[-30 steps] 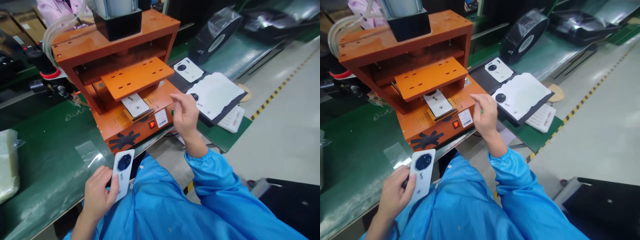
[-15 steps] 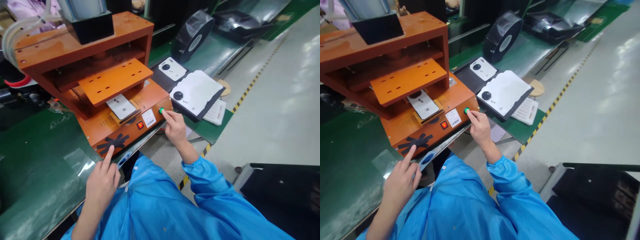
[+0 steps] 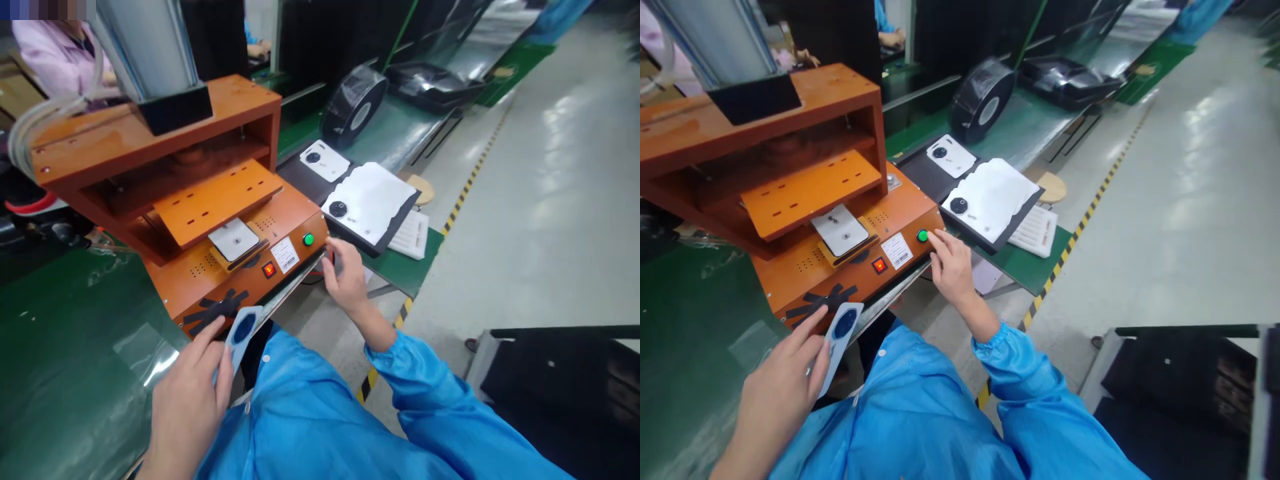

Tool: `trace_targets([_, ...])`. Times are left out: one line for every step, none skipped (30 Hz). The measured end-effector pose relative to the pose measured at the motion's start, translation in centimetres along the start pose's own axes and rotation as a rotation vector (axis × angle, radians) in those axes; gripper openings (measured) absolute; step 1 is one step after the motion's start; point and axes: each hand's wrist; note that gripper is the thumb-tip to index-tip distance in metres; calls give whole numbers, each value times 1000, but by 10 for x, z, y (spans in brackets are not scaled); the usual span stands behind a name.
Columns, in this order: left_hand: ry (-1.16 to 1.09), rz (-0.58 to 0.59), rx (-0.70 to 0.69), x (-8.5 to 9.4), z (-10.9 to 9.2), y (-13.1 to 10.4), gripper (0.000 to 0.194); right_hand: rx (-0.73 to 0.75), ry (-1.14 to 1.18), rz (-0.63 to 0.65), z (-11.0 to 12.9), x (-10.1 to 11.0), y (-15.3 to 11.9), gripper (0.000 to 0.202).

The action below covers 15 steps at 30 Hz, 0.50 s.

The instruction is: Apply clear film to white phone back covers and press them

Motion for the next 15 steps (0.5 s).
trace_targets([-119, -38, 16, 3, -3, 2, 34, -48, 109, -40, 8, 9, -1, 33])
trace_targets([-246, -72, 34, 4, -8, 4, 30, -73, 258, -42, 19, 19, -4, 30])
trace_targets([-371, -98, 56, 4, -14, 5, 27, -69, 433, -1, 32, 28, -8, 33])
trace_targets([-483, -116, 80, 2, -22, 7, 26, -32, 618, 93, 47, 37, -13, 40])
trace_targets([-576, -135, 108, -1, -30, 9, 25, 14, 783, 214, 62, 45, -20, 48])
trace_targets([-644, -159, 135, -5, -38, 12, 26, 36, 902, 310, 76, 51, -26, 49])
trace_targets([-686, -185, 150, -9, -46, 14, 27, 25, 978, 372, 88, 57, -32, 44])
trace_targets([-702, -210, 155, -12, -52, 16, 26, -21, 1011, 394, 95, 60, -36, 35])
trace_targets([-696, -226, 152, -15, -55, 16, 24, -90, 1012, 376, 97, 62, -37, 25])
trace_targets([-674, -231, 142, -17, -55, 15, 21, -164, 986, 332, 92, 63, -33, 18])
trace_targets([-641, -225, 125, -19, -52, 12, 25, -235, 943, 257, 81, 62, -22, 15])
trace_targets([-597, -213, 108, -19, -46, 5, 35, -296, 888, 154, 63, 58, -5, 15])
trace_targets([-544, -216, 102, -19, -38, -4, 44, -348, 808, 25, 40, 53, 18, 15])
trace_targets([-481, -234, 111, -20, -27, -16, 48, -384, 738, -122, 13, 45, 48, 18])
trace_targets([-410, -258, 136, -20, -16, -30, 46, -402, 680, -230, -16, 34, 82, 20])
Point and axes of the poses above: each hand's wrist, its own y-axis towards the middle knuckle, its own x-axis out of the back of the hand, z = x × y, and after that the axes turned 1 degree about -y, right-handed
